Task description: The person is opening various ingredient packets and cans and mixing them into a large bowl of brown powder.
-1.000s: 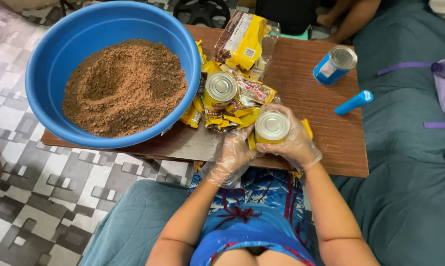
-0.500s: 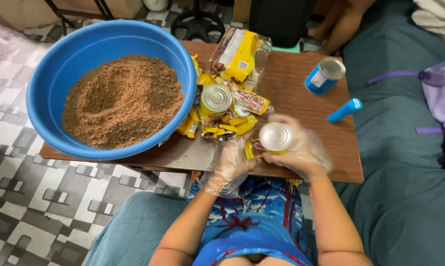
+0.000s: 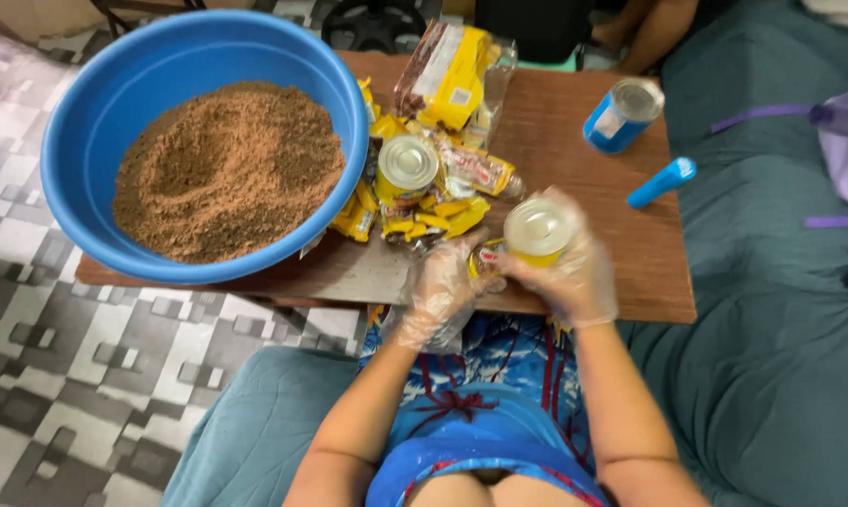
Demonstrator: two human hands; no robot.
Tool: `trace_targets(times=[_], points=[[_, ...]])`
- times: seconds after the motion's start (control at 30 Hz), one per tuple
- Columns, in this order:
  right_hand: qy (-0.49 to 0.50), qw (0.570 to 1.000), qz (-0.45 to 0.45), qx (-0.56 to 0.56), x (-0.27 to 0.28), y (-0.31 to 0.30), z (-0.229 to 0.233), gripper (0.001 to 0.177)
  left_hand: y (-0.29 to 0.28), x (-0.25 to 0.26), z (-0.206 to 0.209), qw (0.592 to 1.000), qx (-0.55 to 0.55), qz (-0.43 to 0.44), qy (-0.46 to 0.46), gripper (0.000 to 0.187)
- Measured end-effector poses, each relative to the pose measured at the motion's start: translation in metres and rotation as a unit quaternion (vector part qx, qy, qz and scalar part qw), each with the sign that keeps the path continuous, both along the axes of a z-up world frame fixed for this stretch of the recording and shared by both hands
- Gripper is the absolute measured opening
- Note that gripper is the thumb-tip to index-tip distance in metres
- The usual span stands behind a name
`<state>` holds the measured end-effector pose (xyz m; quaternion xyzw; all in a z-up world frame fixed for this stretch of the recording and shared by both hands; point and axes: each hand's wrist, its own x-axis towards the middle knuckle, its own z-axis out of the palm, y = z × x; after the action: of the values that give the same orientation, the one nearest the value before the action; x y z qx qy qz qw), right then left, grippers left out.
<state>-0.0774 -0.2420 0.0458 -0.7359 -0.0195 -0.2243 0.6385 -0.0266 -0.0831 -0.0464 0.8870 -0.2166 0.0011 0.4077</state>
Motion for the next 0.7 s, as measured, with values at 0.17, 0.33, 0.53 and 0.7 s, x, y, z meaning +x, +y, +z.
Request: trace_targets(times=[0.17, 0.33, 0.53, 0.7], points=[[-0.083, 0.990, 0.097, 0.065, 0.010, -0.025, -0.002, 0.106, 0.002, -0.002, 0.001, 0.985, -0.160, -0.044, 0.055, 0.078], [-0.015, 0.993, 0.117, 0.012, 0.015, -0.037, -0.011, 0.106, 0.006, 0.000, 0.005, 0.986, -0.149, -0.063, 0.030, 0.080], [0.068, 0.987, 0.062, -0.132, 0.011, -0.038, 0.009, 0.105, 0.009, 0.001, 0.019, 0.971, -0.187, -0.084, 0.124, 0.074], [0.033, 0.988, 0.067, -0.132, 0.016, -0.042, -0.003, 0.100, 0.000, 0.009, 0.030, 0.983, -0.090, -0.150, 0.057, 0.068]])
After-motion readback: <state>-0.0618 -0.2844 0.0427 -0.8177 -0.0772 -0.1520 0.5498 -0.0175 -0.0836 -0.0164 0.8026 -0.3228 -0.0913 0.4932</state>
